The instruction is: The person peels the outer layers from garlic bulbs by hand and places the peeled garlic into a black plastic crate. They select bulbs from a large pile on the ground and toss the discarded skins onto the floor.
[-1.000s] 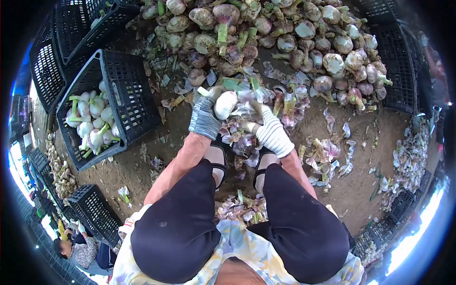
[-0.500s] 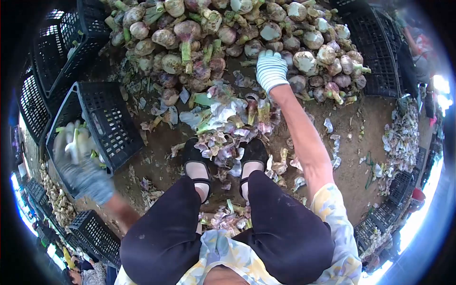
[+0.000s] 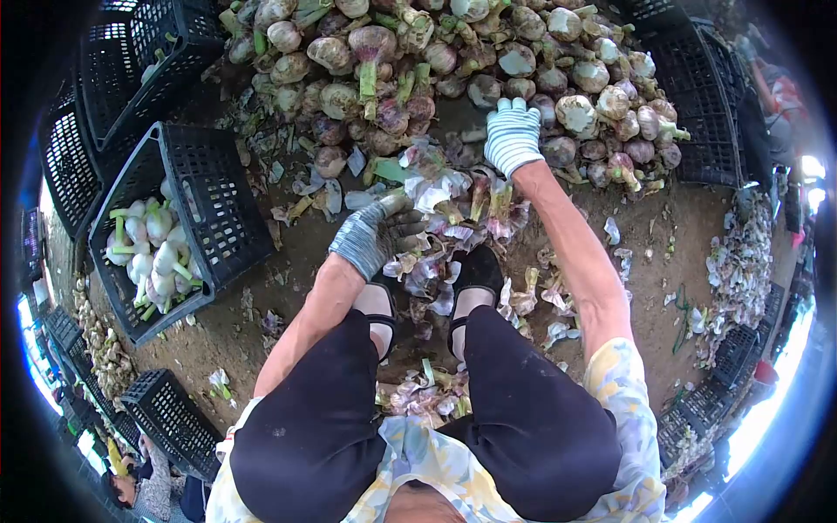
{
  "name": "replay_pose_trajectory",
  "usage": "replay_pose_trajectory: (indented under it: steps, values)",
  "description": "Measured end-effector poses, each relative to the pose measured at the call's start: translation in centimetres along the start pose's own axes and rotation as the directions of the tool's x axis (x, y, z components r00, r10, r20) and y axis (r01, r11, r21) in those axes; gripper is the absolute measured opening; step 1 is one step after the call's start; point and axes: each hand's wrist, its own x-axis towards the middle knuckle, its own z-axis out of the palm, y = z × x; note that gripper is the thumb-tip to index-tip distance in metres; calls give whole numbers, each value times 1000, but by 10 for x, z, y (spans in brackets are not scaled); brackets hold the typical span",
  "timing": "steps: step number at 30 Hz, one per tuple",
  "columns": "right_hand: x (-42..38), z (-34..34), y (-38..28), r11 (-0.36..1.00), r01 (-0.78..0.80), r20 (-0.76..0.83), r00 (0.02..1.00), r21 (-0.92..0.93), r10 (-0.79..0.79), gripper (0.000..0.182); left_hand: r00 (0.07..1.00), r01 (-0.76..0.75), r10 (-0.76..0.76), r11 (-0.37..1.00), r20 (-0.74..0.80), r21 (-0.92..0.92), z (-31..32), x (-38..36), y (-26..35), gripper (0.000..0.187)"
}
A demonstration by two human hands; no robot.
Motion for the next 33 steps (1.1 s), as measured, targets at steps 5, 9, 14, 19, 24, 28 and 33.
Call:
replay_pose_trajectory:
  steps: [5,9,14,19,24,28,33]
  values:
    - [-41,-34,-26,-425,-371,483,854,826,194,27,970,-201,208,977,129,-65,8,17,-13,34]
    - [-76,-18,-82,-780,-321,479,877,538,-31,25,786,-388,448,894,425,-224,32,5,-2,53]
    - [-83,-57,-80,-779,-444,587,801,443,-123,27,723,-683,604,699,334,214,28,-12,1,61]
    - [-83,-66,-102,-751,-247,413,910,613,38,26,500,-841,763,315,409,441,41,-22,-16,64]
    - [-87,-58,-104,-709,-274,446,893,650,64,25,660,-751,718,632,220,191,36,-17,-18,59]
    - [-92,-75,-94,-622,-347,445,896,702,2,21,718,-690,672,720,182,65,36,-20,-17,53]
    - [-95,-74,-92,-530,-348,398,917,773,-22,18,686,-726,701,678,197,117,23,-14,-19,51]
